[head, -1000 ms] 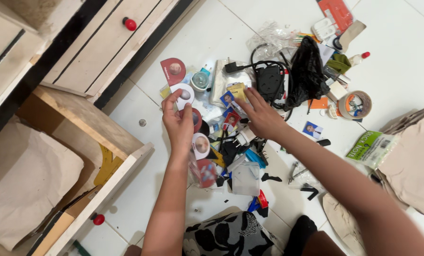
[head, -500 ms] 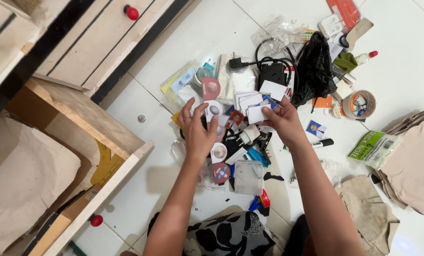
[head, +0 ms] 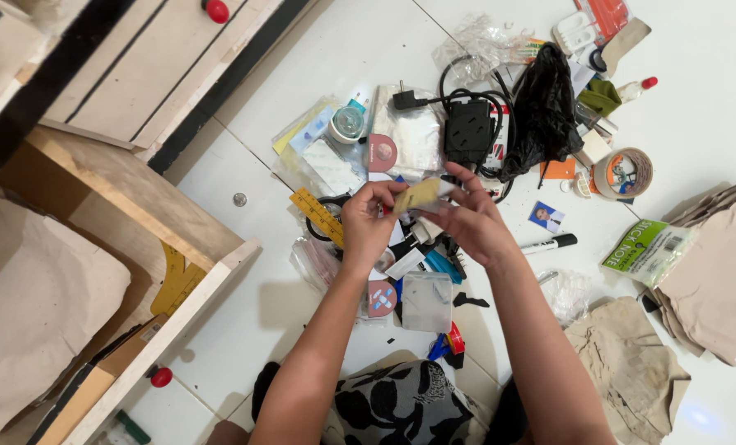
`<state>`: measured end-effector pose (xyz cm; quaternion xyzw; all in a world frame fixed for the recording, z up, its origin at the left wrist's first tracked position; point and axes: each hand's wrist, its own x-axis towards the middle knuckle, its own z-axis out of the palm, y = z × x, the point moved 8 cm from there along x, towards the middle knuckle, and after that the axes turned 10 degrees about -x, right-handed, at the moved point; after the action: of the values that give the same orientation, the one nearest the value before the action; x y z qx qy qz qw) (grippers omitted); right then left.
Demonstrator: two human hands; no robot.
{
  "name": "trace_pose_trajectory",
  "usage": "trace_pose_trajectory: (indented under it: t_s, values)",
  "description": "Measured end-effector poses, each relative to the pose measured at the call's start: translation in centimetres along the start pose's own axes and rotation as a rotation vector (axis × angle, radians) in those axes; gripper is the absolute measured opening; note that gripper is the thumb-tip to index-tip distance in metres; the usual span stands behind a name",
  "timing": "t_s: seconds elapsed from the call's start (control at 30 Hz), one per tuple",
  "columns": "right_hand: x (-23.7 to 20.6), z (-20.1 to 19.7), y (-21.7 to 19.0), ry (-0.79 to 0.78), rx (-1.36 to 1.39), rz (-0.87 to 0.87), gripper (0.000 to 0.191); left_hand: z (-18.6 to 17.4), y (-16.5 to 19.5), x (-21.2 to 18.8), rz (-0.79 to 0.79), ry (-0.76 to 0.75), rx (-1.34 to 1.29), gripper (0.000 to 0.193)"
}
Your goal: The person kneels on the floor in front of a dresser, empties a drawer's contents onto the floor, and lines the empty drawer with brown paper. They then sort through the items, including cables, a power strip, boxes, tape, and small packets, and place them back into the paper-lined drawer.
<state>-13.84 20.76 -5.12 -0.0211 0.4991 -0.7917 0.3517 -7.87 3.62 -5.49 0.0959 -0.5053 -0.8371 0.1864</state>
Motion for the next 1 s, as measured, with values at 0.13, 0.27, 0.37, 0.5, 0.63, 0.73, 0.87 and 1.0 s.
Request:
trace_pose_trajectory:
  t_s: [0.13,0.27,0.37,0.5,0.63,0.73,0.87,1.0]
  values:
    - [-0.1,-0.2,1.2,0.033,0.088,0.020,0.073,0.5,0.5,-0.7,0.138,-0.031,0.244,0.030]
    - [0.4,-0.6,0.5,0.051,-0.055,-0.083,0.045,-0.7,-0.8,0.0,-0.039,0.026,0.225,0.038]
    - [0.4,-1.7,0.5,0.131,-0.190,-0.059,0.042,-1.6,-1.4,0.2,-0.174,0.043,0.105,0.037]
    - [0.0,-2.7,1.2,0.143,-0.460,0.018,0.041,-2.7,-2.0,-0.7,-0.408,0.064,0.322,0.023]
    - [-0.3,-5.3,-2.2,0.525,-0.882,-0.258,0.034,-1.0,1.5,-0.4,-0.094,-0.132,0.450,0.032]
    - [1.1,-6.2,-5.1,0.698,-0.929,-0.495,0.057,-0.8,2.8,-0.3,-0.015,-0.102,0.582,0.032]
    - [5.5,-7.1,-6.0,0.769,-1.065,-0.315,0.079,-0.3,2.3,-0.5,-0.126,-0.075,0.483,0.018]
    - [6.1,-7.5,-7.6,0.776,-0.988,-0.262,0.031,0.3,3.0,-0.4,-0.064,-0.083,0.461,0.014]
